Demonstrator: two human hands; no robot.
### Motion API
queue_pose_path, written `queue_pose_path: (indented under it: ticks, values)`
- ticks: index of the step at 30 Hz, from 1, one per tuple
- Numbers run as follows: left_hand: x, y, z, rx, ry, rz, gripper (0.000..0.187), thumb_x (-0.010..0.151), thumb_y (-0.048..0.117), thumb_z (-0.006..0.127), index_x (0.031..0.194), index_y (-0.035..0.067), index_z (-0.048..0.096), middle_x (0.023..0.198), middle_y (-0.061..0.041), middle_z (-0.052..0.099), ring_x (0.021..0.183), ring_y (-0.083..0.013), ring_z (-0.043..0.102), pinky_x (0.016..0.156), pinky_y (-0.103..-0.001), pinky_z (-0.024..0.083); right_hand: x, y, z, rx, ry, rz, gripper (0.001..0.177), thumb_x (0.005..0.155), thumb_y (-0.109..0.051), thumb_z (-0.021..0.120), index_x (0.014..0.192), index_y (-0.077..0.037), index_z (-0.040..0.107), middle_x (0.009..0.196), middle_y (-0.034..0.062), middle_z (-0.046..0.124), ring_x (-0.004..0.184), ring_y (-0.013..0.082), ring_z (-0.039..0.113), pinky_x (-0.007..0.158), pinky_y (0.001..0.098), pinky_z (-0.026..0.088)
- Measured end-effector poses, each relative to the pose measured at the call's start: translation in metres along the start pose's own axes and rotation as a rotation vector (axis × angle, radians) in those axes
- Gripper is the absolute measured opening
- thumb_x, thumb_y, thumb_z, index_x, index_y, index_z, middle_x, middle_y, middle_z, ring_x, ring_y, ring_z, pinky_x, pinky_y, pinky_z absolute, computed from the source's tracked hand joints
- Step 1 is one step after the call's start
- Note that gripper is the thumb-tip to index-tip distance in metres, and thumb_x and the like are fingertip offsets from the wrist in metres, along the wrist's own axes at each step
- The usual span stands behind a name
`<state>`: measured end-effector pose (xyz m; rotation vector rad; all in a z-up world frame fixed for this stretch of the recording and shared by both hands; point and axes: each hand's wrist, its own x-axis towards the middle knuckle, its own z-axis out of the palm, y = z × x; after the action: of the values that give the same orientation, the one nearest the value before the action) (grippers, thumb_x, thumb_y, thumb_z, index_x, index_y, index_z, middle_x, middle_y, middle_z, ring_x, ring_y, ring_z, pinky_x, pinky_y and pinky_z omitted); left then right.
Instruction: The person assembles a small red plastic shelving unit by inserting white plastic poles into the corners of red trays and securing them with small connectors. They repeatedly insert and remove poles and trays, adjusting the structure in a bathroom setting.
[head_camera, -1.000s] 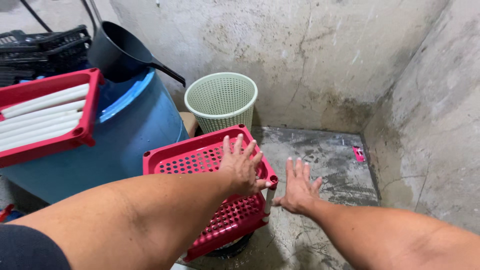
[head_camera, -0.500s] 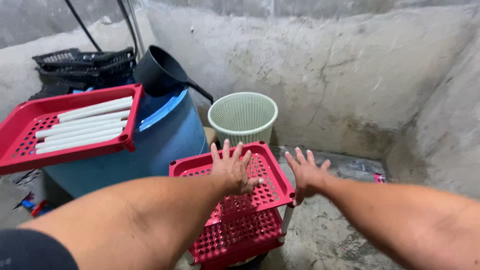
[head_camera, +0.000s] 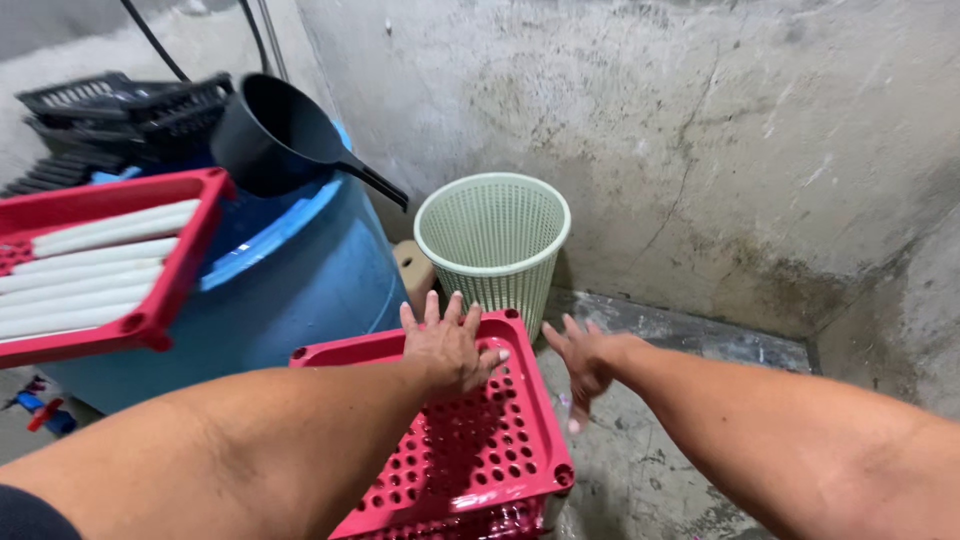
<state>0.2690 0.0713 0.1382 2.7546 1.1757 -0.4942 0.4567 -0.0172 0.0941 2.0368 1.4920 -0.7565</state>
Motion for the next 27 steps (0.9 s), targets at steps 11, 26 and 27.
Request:
queue_pose_path:
  ticks: [11, 26, 27]
  values:
    - [0.073, 0.019, 0.033, -0.135, 0.158, 0.004, 0.091, 0.096, 0.068, 0.04, 0.153, -0.003, 0.034, 0.163, -0.022, 0.027, 0.155, -0.0394, 0.014, 0.122, -0.064, 0.007, 0.057, -0.004, 0.004, 0.324, 0.341, -0.095, 0.119, 0.086, -0.042, 0.079, 0.164, -0.023, -0.009, 0.174, -0.0002, -0.011, 0.161, 0.0312, -0.007, 0.124, 0.0662, 0.009]
    - [0.1, 0.049, 0.013, -0.327, -0.081, -0.154, 0.048, 0.093, 0.042, 0.055, 0.12, 0.007, 0.074, 0.125, -0.022, 0.071, 0.118, -0.0374, 0.068, 0.106, -0.049, 0.05, 0.124, -0.025, 0.036, 0.506, 0.301, -0.193, 0.091, 0.08, -0.065, 0.067, 0.159, -0.038, 0.031, 0.17, -0.0083, 0.021, 0.16, 0.0344, 0.004, 0.117, 0.071, 0.02]
    - [0.102, 0.048, 0.012, -0.326, -0.096, -0.175, 0.051, 0.093, 0.043, 0.058, 0.118, 0.002, 0.074, 0.124, -0.024, 0.071, 0.117, -0.0374, 0.069, 0.105, -0.047, 0.053, 0.128, -0.026, 0.038, 0.448, 0.281, -0.196, 0.09, 0.078, -0.07, 0.065, 0.157, -0.039, 0.035, 0.169, -0.0083, 0.026, 0.16, 0.0359, 0.007, 0.116, 0.07, 0.024]
